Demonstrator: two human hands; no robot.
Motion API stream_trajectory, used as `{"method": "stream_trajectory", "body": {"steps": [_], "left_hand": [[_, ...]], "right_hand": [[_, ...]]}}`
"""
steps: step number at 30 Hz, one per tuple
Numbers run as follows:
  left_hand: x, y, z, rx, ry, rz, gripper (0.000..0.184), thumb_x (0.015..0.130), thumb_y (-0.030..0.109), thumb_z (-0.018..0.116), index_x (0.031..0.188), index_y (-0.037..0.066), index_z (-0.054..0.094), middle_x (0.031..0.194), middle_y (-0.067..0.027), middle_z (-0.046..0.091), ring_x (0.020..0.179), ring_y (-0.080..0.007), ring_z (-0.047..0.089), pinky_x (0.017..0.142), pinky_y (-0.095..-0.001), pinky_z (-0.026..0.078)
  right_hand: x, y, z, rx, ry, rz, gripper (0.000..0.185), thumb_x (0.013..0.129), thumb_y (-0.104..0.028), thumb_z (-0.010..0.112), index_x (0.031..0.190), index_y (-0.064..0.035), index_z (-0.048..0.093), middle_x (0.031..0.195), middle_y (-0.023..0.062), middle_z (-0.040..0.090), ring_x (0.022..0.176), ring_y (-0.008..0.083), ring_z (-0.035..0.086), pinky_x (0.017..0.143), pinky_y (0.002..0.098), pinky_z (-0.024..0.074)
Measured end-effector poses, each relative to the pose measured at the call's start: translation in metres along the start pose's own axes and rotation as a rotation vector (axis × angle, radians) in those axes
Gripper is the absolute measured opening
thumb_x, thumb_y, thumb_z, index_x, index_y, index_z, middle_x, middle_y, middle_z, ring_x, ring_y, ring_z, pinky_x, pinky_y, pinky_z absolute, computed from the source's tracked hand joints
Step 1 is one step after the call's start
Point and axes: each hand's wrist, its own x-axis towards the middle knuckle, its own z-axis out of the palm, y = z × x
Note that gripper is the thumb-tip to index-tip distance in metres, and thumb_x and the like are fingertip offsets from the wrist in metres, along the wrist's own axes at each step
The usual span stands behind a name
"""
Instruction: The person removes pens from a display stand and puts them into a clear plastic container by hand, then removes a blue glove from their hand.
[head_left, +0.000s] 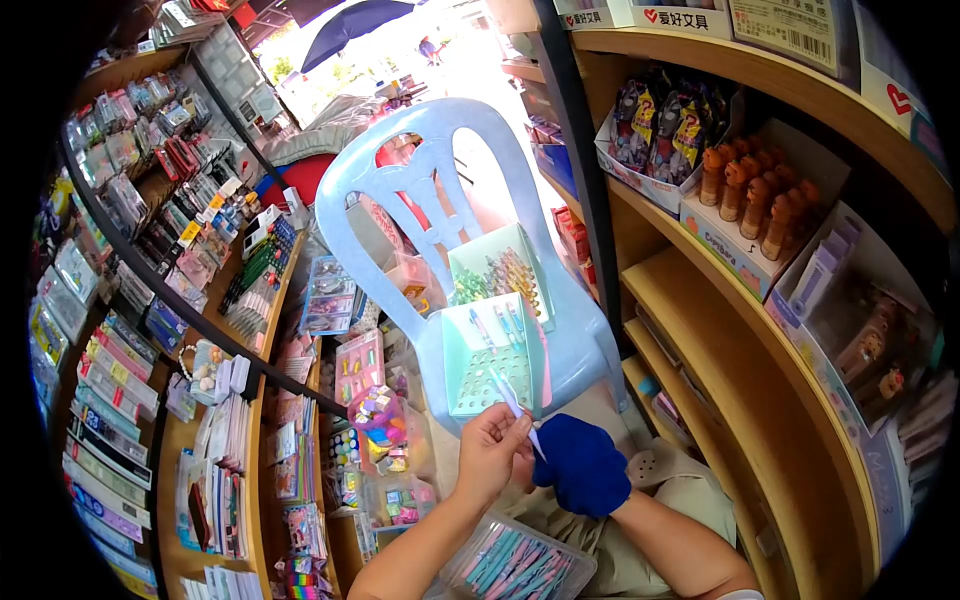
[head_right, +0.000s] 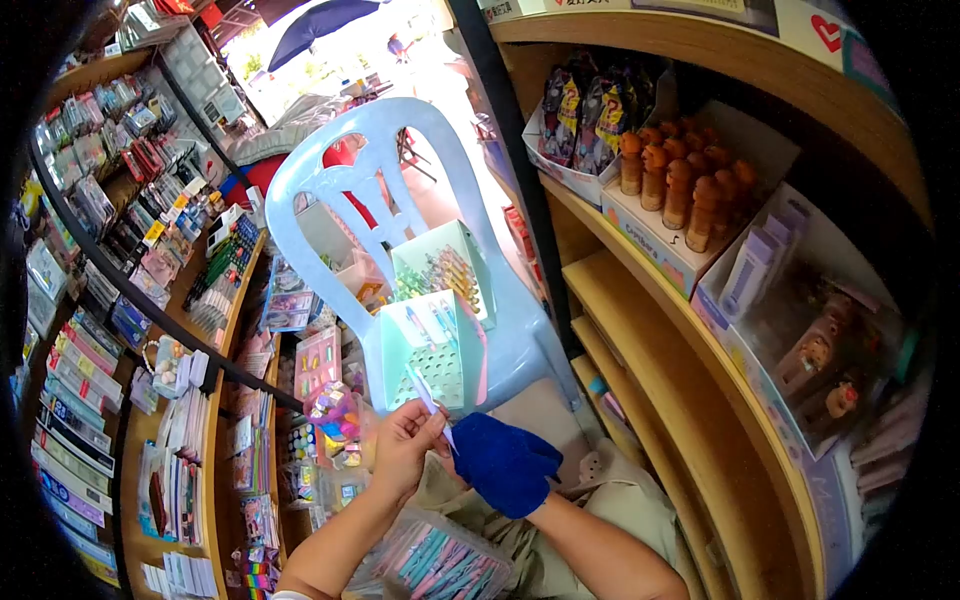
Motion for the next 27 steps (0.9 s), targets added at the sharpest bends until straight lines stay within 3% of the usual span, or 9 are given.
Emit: {"method": "stream_trajectory", "body": {"steps": [5, 8, 11, 14, 20, 23, 26, 27], "left_hand": [[0.0, 0.0, 0.001, -0.026, -0.041, -0.014, 0.015, 0.083, 0.012, 0.054, 0.091, -0.001, 0.055, 0.065, -0.0027, 0.055, 0.053, -0.0077, 0.051, 0.049, -0.019, 0.041], [0.0, -0.001, 0.003, -0.045, -0.043, -0.025, 0.016, 0.082, 0.014, 0.056, 0.09, 0.0, 0.056, 0.065, -0.0018, 0.054, 0.052, -0.0078, 0.051, 0.048, -0.0197, 0.042], [0.001, 0.0, 0.006, 0.0, -0.022, -0.048, 0.014, 0.082, 0.013, 0.055, 0.088, 0.0, 0.055, 0.063, -0.0016, 0.054, 0.051, -0.007, 0.049, 0.047, -0.0188, 0.04], [0.002, -0.001, 0.006, 0.06, 0.016, -0.057, 0.011, 0.083, 0.01, 0.054, 0.085, -0.001, 0.055, 0.059, -0.0014, 0.053, 0.048, -0.0058, 0.047, 0.045, -0.0178, 0.037], [0.005, -0.005, 0.005, 0.097, 0.083, -0.003, 0.01, 0.083, 0.009, 0.055, 0.082, -0.001, 0.056, 0.058, -0.0011, 0.052, 0.047, -0.0055, 0.046, 0.042, -0.0182, 0.036], [0.003, -0.008, 0.007, 0.093, 0.044, 0.003, 0.01, 0.082, 0.008, 0.055, 0.083, -0.001, 0.056, 0.059, -0.0011, 0.052, 0.048, -0.0058, 0.046, 0.043, -0.0186, 0.036], [0.004, -0.006, 0.007, 0.042, 0.012, -0.015, 0.011, 0.082, 0.008, 0.055, 0.085, -0.002, 0.056, 0.062, -0.0014, 0.052, 0.05, -0.0062, 0.045, 0.044, -0.0191, 0.036], [0.004, -0.005, 0.007, 0.019, 0.003, -0.018, 0.011, 0.082, 0.008, 0.055, 0.086, -0.002, 0.056, 0.063, -0.0015, 0.052, 0.051, -0.0063, 0.045, 0.045, -0.0192, 0.036]], "right_hand": [[0.001, -0.006, -0.009, 0.158, -0.017, -0.044, 0.015, 0.063, -0.017, 0.061, 0.07, -0.0078, 0.052, 0.066, 0.0132, 0.052, 0.065, 0.0309, 0.052, 0.057, 0.038, 0.0395], [0.003, -0.014, -0.019, 0.183, -0.055, -0.006, 0.013, 0.075, -0.017, 0.053, 0.075, -0.0046, 0.058, 0.064, 0.0178, 0.055, 0.064, 0.0324, 0.055, 0.056, 0.0398, 0.0415], [0.006, -0.018, -0.023, 0.179, -0.048, 0.081, 0.012, 0.075, -0.015, 0.053, 0.072, -0.0043, 0.057, 0.063, 0.0171, 0.054, 0.062, 0.0324, 0.055, 0.057, 0.0399, 0.0418], [-0.004, 0.015, 0.006, 0.07, 0.094, -0.039, 0.005, 0.071, -0.012, 0.054, 0.075, -0.0082, 0.053, 0.07, 0.011, 0.052, 0.066, 0.0288, 0.052, 0.057, 0.0365, 0.0402], [-0.003, -0.003, -0.013, 0.173, 0.038, -0.186, 0.012, 0.073, -0.011, 0.053, 0.084, -0.0091, 0.052, 0.074, 0.0109, 0.052, 0.066, 0.0264, 0.052, 0.058, 0.0351, 0.0416], [-0.007, -0.003, -0.011, 0.321, -0.031, -0.037, 0.013, 0.074, -0.011, 0.052, 0.087, -0.0101, 0.053, 0.072, 0.0101, 0.052, 0.065, 0.0231, 0.054, 0.056, 0.0321, 0.0422], [-0.006, 0.007, -0.004, 0.193, -0.004, -0.096, 0.012, 0.076, -0.012, 0.049, 0.087, -0.0107, 0.054, 0.072, 0.0088, 0.054, 0.064, 0.0194, 0.056, 0.055, 0.0295, 0.0427], [-0.004, 0.004, -0.009, 0.183, -0.092, 0.002, 0.012, 0.076, -0.013, 0.05, 0.087, -0.0101, 0.055, 0.071, 0.0085, 0.054, 0.063, 0.0189, 0.056, 0.056, 0.029, 0.0427]]}}
